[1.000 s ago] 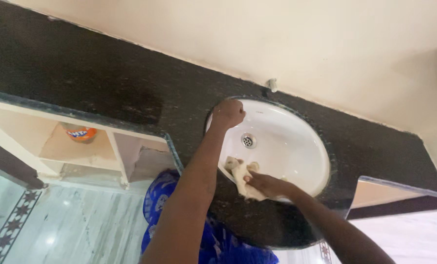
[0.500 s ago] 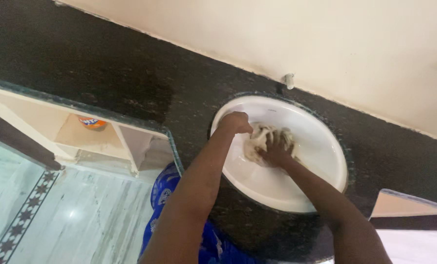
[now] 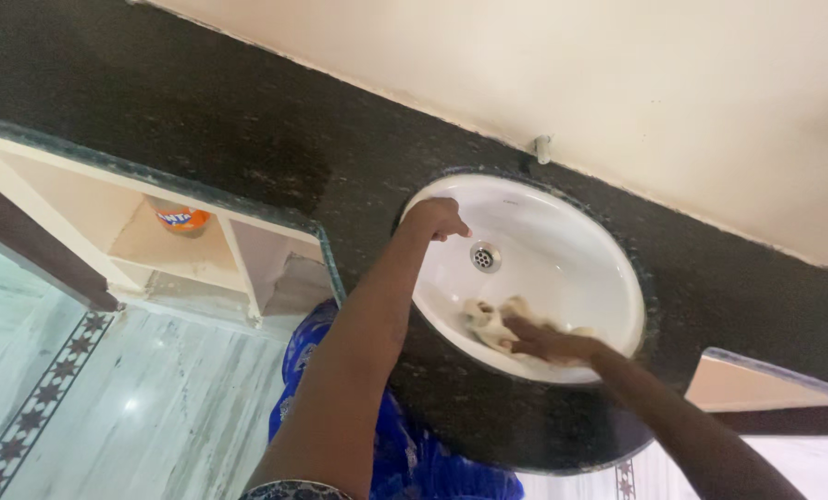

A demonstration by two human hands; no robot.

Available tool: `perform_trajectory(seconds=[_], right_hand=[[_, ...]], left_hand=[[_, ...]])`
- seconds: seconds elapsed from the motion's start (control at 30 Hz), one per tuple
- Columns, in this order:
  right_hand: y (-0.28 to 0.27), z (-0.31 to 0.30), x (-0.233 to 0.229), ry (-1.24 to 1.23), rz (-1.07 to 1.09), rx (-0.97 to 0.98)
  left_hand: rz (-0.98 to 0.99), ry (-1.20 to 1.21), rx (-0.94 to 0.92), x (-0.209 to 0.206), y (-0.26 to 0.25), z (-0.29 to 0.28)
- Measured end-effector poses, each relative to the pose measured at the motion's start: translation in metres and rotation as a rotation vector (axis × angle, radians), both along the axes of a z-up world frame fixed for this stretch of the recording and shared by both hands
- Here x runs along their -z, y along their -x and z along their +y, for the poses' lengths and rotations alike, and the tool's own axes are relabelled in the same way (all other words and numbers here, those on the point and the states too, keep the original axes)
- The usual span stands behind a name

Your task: The person uses a cloth to wipe the black countertop around a white bathroom sink and then scrubs the inside of the sink basin. The cloth is repeatedly wetted and wrung out during the process.

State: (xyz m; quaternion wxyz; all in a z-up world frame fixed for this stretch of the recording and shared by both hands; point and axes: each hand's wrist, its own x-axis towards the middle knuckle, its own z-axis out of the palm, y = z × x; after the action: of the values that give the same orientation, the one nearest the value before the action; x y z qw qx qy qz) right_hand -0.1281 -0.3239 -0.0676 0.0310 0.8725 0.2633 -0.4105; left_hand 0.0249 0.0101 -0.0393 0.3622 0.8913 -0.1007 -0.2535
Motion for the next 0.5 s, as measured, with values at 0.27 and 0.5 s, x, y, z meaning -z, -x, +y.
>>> perform_trajectory(seconds=[0.27,0.5], right_hand=[[0.015,0.004,-0.048,0.492,-0.329,0.143],[-0.043,0.081,0.118,-0.367,-0.141,-0.141]], left_hand=[[-0.2,-0.058,0.052,0.0,0.004,0.0],[-0.423,0.06,-0.068,-0.013,0.002,-0.005]])
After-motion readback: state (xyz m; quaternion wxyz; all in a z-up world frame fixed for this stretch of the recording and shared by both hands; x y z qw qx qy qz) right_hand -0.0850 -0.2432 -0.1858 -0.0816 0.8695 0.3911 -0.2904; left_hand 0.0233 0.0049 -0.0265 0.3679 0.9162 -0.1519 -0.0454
